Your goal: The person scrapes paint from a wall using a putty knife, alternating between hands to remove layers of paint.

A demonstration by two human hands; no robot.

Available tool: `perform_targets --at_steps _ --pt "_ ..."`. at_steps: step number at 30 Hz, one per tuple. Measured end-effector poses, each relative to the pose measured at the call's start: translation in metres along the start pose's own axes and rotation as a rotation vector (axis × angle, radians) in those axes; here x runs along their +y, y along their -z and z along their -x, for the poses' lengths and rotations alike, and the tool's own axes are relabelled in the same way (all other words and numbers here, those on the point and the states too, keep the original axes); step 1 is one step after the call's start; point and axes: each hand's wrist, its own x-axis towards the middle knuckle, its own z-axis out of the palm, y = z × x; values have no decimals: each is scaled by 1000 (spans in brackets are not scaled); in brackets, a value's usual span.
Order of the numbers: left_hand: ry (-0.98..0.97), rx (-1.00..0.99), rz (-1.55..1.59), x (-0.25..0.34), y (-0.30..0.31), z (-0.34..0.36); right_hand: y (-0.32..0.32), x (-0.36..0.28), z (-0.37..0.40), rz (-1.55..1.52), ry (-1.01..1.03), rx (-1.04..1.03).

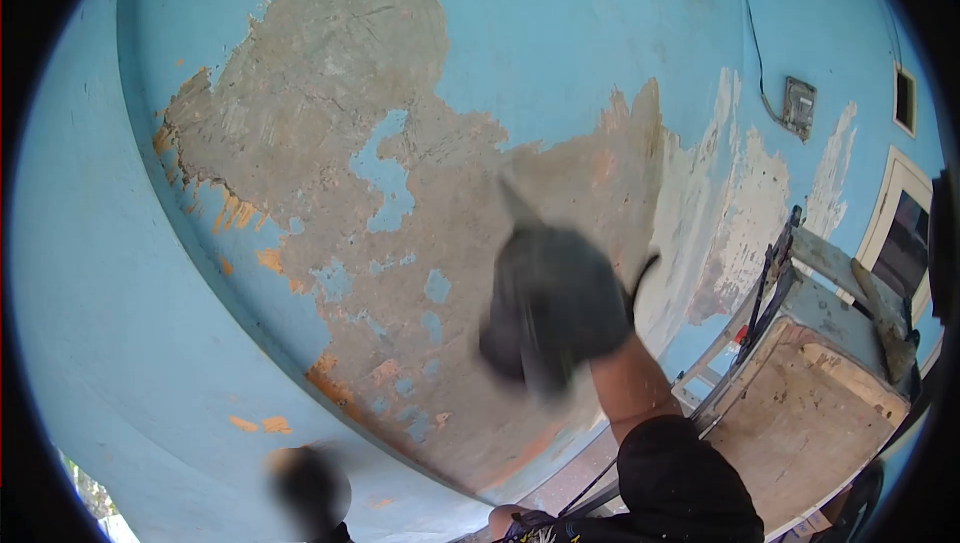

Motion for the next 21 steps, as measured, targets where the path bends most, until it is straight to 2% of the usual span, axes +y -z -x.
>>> perform_targets --at_steps 3,4,6,7,9,12,15,16,21 --pt "11 -17 -3 3 10 2 26 -5 -38 1532 847 65" --pt "35 -64 7 7 8 1 24 -17 -34 1539 856 61" --pt "106 -69 33 5 5 1 14 -46 -11 877 494 -157" --pt "56 -75 -1 4 6 0 11 -51 -1 534 296 -239" --pt "-11 -40 -39 2 7 0 6 -47 4 586 346 -222" --pt "43 -67 30 7 9 2 -3 -52 -15 796 533 -237" --pt "8 -68 18 -1 9 3 -16 -53 -29 1002 706 -249" --pt "-5 -74 10 -2 9 0 -34 -59 -24 932 800 -403" --pt "12 -67 31 4 12 2 -30 -32 -22 728 704 -340"
